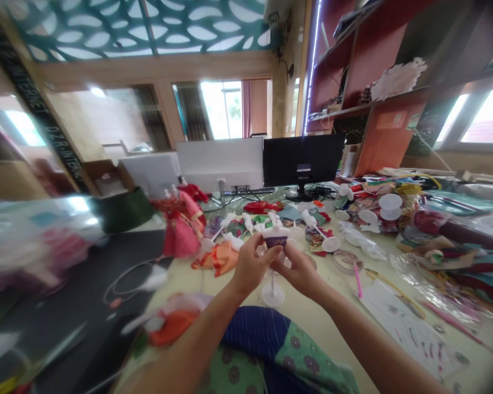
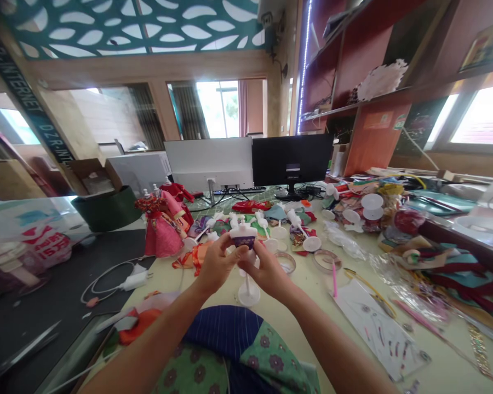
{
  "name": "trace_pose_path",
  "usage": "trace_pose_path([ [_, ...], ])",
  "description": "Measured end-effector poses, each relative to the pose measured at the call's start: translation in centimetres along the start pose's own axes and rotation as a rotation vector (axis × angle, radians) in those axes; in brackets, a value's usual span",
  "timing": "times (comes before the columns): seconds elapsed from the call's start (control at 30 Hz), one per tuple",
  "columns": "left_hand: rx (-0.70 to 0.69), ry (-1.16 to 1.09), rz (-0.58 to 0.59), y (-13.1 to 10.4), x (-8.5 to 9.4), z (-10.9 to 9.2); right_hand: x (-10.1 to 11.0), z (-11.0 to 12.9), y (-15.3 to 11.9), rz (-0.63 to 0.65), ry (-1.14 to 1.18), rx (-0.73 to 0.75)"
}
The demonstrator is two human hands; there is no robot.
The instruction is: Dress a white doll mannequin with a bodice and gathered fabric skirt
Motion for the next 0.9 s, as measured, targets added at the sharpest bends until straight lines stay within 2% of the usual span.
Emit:
trace_pose_path([
  [0.2, -0.001, -0.054, -0.053, 0.3, 1.1, 0.2, -1.0, -1.2, -0.3, 0.042, -0.043, -0.024],
  [0.37, 0.005, -0.140, -0.109, 1.5, 3.4, -0.1, -2.1, -2.2, -0.7, 0.117, -0.019, -0.015],
  [0.47, 0.037, -0.173, -0.104, 2.0, 4.3, 0.0, -2.4, -2.9, -1.2, 0.166, -0.023, -0.025],
  [0.7, 0.089, -0.209, -0.111, 2.0, 5.2, -0.3, -3.7, -3.6, -3.1, 0.317, -0.039, -0.019],
  [0.9, 0.077, -0.184, -0.121, 1.8, 6.4, -0.8, -4.7, -3.8, -4.2, 0.378, -0.066, -0.030],
])
Point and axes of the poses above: each hand's wrist, its own y-axis towards the middle knuckle, its own x-axis out of the back of the hand, z = x × y, the point moved 10 cm from there along y, towards the middle knuckle, and after that the axes turned 10 degrees about -y, right-handed, at the moved point
